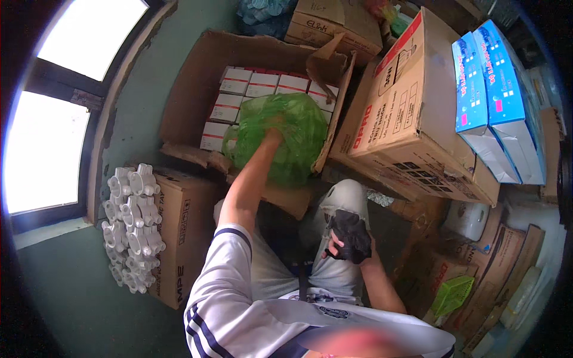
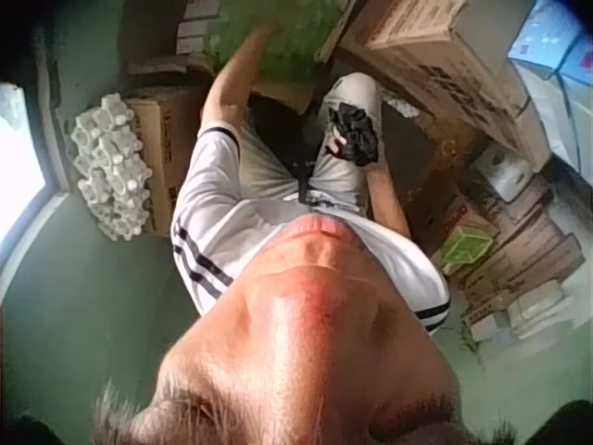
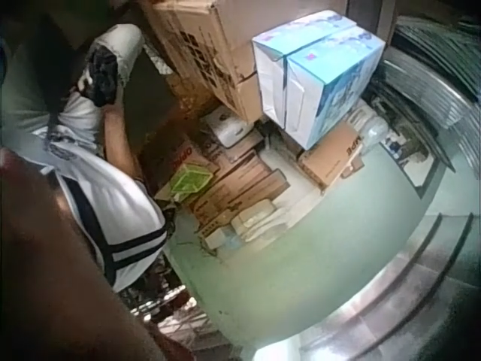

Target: The person is assembling plastic light fixture components and placing them into a green plastic bag while sitting in a storage area.

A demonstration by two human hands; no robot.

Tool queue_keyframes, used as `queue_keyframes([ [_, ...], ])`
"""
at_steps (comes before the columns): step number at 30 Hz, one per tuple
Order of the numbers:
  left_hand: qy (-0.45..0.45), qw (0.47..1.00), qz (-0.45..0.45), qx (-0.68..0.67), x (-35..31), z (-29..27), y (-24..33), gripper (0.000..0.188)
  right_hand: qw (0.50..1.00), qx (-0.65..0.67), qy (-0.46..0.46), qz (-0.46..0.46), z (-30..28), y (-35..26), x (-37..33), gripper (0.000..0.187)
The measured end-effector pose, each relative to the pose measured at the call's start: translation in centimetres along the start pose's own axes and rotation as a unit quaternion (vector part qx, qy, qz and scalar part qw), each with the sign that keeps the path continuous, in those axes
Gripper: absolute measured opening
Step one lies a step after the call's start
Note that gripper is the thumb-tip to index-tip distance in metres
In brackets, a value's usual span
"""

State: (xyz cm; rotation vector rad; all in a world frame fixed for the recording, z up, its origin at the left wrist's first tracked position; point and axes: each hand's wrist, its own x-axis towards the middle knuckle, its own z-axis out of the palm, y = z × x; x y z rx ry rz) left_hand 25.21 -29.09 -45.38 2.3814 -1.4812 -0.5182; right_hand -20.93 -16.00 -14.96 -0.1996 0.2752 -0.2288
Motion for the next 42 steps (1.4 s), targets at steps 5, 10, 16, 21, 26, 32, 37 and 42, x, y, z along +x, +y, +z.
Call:
queue_keyframes([
  [5,-0.085,0.99,0.003,-0.109,2.1,-0.4,1.9,0.069,1.0,0.014,-0.019,0.013,-0.5,0.5,0.7,0.089],
  [10,-0.059,0.949,0.013,-0.31,2.5,2.0,0.7,0.068,0.998,-0.013,0.058,0.029,0.6,0.0,0.5,0.085],
  [16,0.028,0.878,0.012,-0.478,-2.0,-8.5,-10.7,0.067,0.99,0.08,-0.096,0.06,2.3,0.9,3.2,0.073],
  [21,0.184,0.983,-0.005,-0.001,-6.4,-20.2,3.9,0.046,0.998,0.049,-0.013,0.028,-0.2,-0.4,0.3,0.072],
  [26,0.313,0.949,0.013,-0.025,-11.7,-34.7,-0.7,0.048,0.997,0.051,-0.045,0.022,1.1,0.5,0.8,0.068],
  [32,0.193,0.981,-0.027,-0.004,-15.8,-38.7,0.2,0.053,0.999,-0.007,-0.04,-0.034,1.2,0.9,-0.4,0.06],
  [37,0.126,0.985,-0.049,0.11,-14.1,-36.7,0.4,0.056,0.998,-0.029,-0.059,-0.002,-0.5,0.7,0.5,0.07],
  [42,0.057,0.973,-0.072,0.21,-17.1,-32.5,0.9,0.058,0.994,-0.084,-0.067,-0.035,-0.3,1.3,-0.3,0.072],
])
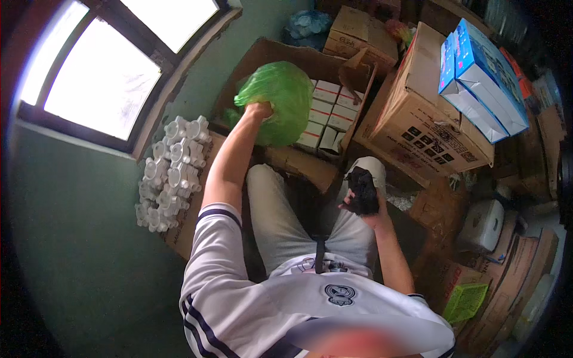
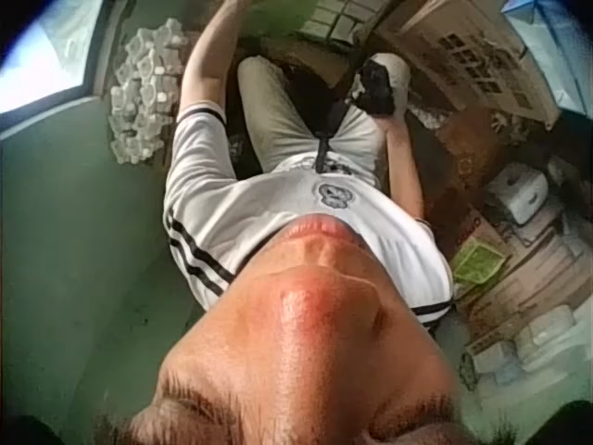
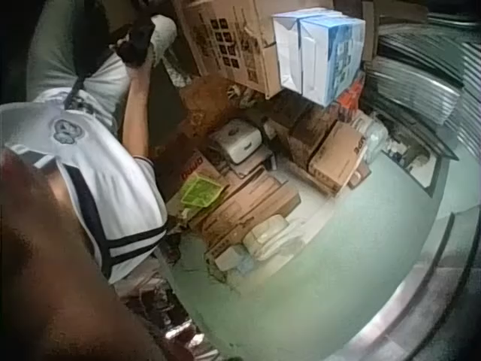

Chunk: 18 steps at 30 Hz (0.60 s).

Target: The person is assembling plastic light fixture components and placing them into a green plastic bag while sitting in a storage area.

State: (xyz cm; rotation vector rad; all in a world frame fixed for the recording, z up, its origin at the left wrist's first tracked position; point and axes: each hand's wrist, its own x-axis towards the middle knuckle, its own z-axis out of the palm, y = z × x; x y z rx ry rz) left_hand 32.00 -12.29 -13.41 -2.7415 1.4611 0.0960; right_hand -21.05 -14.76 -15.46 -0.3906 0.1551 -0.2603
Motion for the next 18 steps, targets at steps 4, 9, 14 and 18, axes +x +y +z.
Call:
queue_keyframes([
  [4,-0.005,0.958,-0.22,-0.185,-3.7,0.7,-1.7,0.061,0.993,0.026,0.115,-0.003,2.4,-0.2,0.0,0.066],
  [9,0.11,0.693,-0.287,-0.652,-13.5,1.1,2.0,0.049,0.989,-0.075,0.107,-0.072,-0.2,0.1,-0.2,0.061],
  [14,0.06,0.426,-0.143,-0.891,-24.0,-1.8,10.8,0.042,0.944,-0.161,0.187,-0.217,5.4,3.3,5.0,0.055],
  [18,0.02,0.342,-0.169,-0.924,-26.9,-2.8,18.0,0.052,0.779,-0.523,0.134,-0.319,12.8,5.7,9.4,0.052],
])
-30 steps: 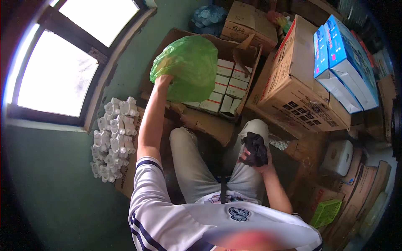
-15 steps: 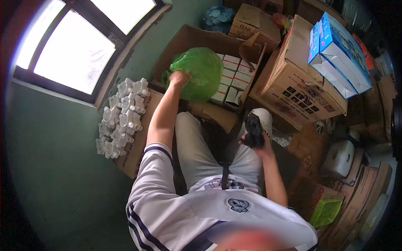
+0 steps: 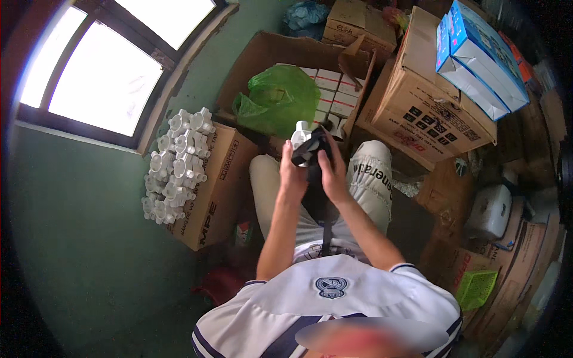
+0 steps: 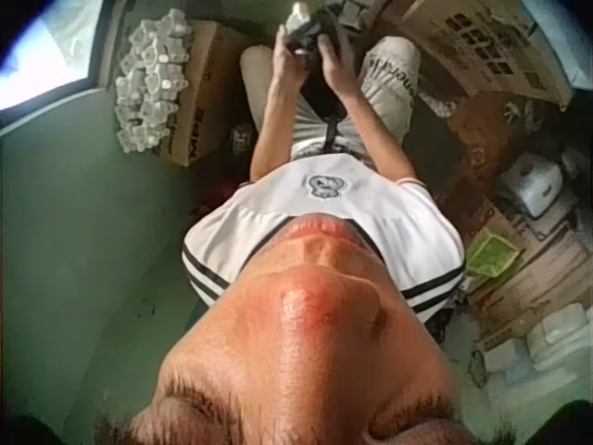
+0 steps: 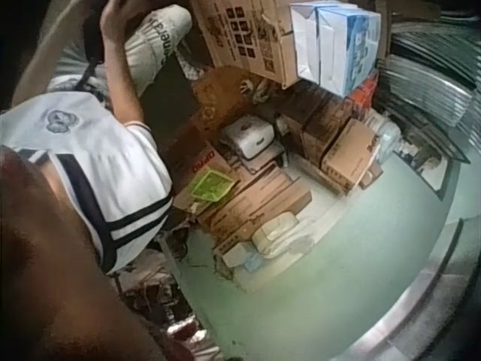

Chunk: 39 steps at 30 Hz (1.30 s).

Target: The person is assembling plastic light fixture components and placing them into a green plastic bag while sitting in a storage area.

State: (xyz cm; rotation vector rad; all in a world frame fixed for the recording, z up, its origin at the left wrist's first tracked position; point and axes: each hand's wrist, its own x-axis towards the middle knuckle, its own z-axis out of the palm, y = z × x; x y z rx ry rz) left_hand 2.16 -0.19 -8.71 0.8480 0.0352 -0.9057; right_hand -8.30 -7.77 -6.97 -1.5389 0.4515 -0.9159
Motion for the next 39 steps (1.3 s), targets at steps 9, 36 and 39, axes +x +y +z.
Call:
queue_keyframes([
  [9,-0.143,0.974,0.172,-0.041,-5.2,7.6,1.9,0.051,0.985,-0.121,-0.046,-0.113,-0.4,-8.3,-0.9,0.06],
  [36,-0.175,0.847,0.361,0.35,-10.4,11.6,8.4,0.058,0.991,0.005,-0.071,-0.117,-2.6,-12.3,2.5,0.073],
  [39,-0.153,0.838,0.317,0.416,-10.7,11.4,9.6,0.058,0.977,-0.045,-0.145,-0.152,-3.3,-12.4,5.8,0.075],
])
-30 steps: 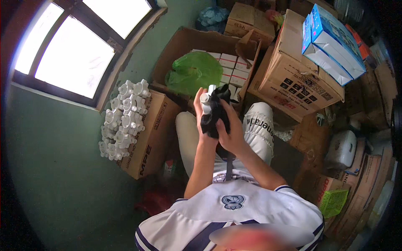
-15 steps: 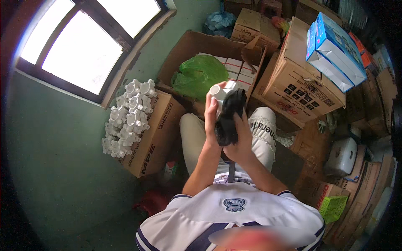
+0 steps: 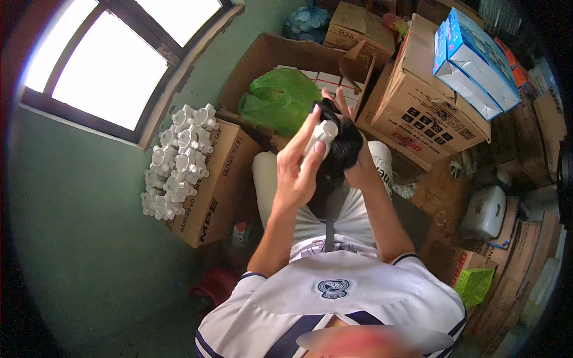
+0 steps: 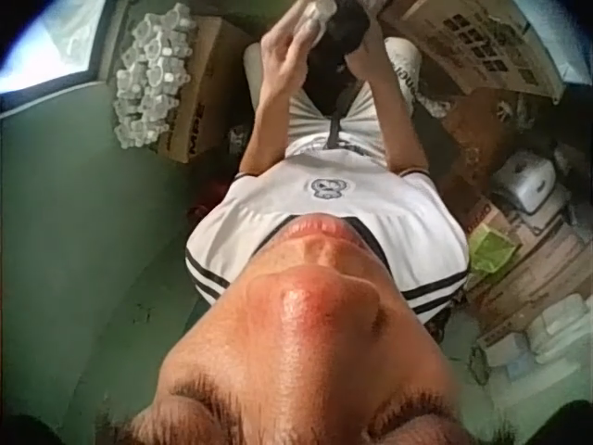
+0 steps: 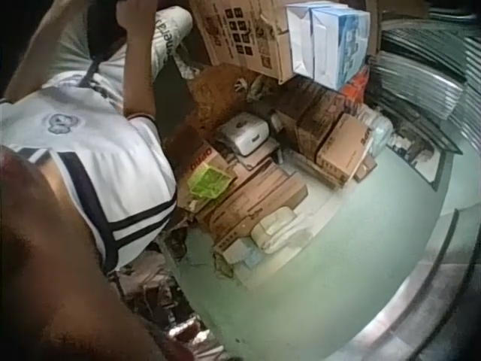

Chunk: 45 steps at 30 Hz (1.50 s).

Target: The person is assembling plastic light fixture components and placing them into a green plastic bag while sitting in a storage area.

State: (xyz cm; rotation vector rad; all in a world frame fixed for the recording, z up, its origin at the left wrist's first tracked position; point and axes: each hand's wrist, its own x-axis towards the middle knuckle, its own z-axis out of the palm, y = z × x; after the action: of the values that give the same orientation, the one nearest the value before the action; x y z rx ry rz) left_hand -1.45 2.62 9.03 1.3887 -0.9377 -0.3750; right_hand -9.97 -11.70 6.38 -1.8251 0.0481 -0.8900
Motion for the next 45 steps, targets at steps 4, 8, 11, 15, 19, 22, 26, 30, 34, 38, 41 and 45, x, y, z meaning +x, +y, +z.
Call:
queue_keyframes([
  [4,0.053,0.989,0.002,-0.136,0.5,-0.4,-0.5,0.075,0.996,-0.08,0.004,-0.046,2.2,-2.3,0.7,0.067],
  [8,0.119,0.971,0.006,-0.206,-0.6,1.0,-0.7,0.073,0.99,-0.096,-0.005,-0.101,2.6,-1.7,0.6,0.052],
  [11,0.108,0.99,-0.052,-0.078,-2.1,0.3,0.5,0.075,0.983,-0.123,-0.044,-0.128,1.6,-1.0,1.0,0.046],
  [15,0.109,0.99,0.086,-0.034,-1.9,0.2,-1.4,0.065,0.988,-0.13,-0.01,-0.077,2.6,-2.6,0.9,0.039],
  [19,0.149,0.976,0.067,-0.146,-1.1,1.9,-0.8,0.073,0.991,-0.085,0.033,-0.095,2.6,-2.4,0.2,0.038],
  [22,0.192,0.953,0.042,-0.232,-1.2,3.6,2.1,0.071,0.988,-0.05,0.054,-0.138,2.3,-2.6,-0.3,0.037],
  [26,0.154,0.974,0.156,-0.063,-1.5,2.1,-1.0,0.056,0.981,-0.14,0.059,-0.12,1.6,-2.9,-0.2,0.036],
  [30,0.176,0.962,0.208,-0.019,-1.1,2.5,-0.4,0.045,0.986,-0.107,0.101,-0.082,2.3,-3.9,-0.9,0.04],
  [34,0.204,0.946,0.217,-0.123,-0.7,3.3,0.1,0.037,0.971,-0.049,0.204,-0.115,3.8,-4.4,-2.3,0.05],
  [38,0.186,0.944,0.139,-0.234,-0.5,5.5,2.5,0.047,0.962,-0.058,0.248,-0.093,4.3,-3.0,-3.9,0.059],
  [41,0.098,0.971,0.141,-0.167,-0.7,5.1,1.7,0.053,0.956,-0.129,0.244,-0.097,2.7,-4.7,-2.2,0.06],
  [45,-0.021,0.965,0.263,0.005,-0.6,4.8,1.9,0.055,0.868,0.355,0.24,0.251,0.4,-4.5,-2.8,0.048],
])
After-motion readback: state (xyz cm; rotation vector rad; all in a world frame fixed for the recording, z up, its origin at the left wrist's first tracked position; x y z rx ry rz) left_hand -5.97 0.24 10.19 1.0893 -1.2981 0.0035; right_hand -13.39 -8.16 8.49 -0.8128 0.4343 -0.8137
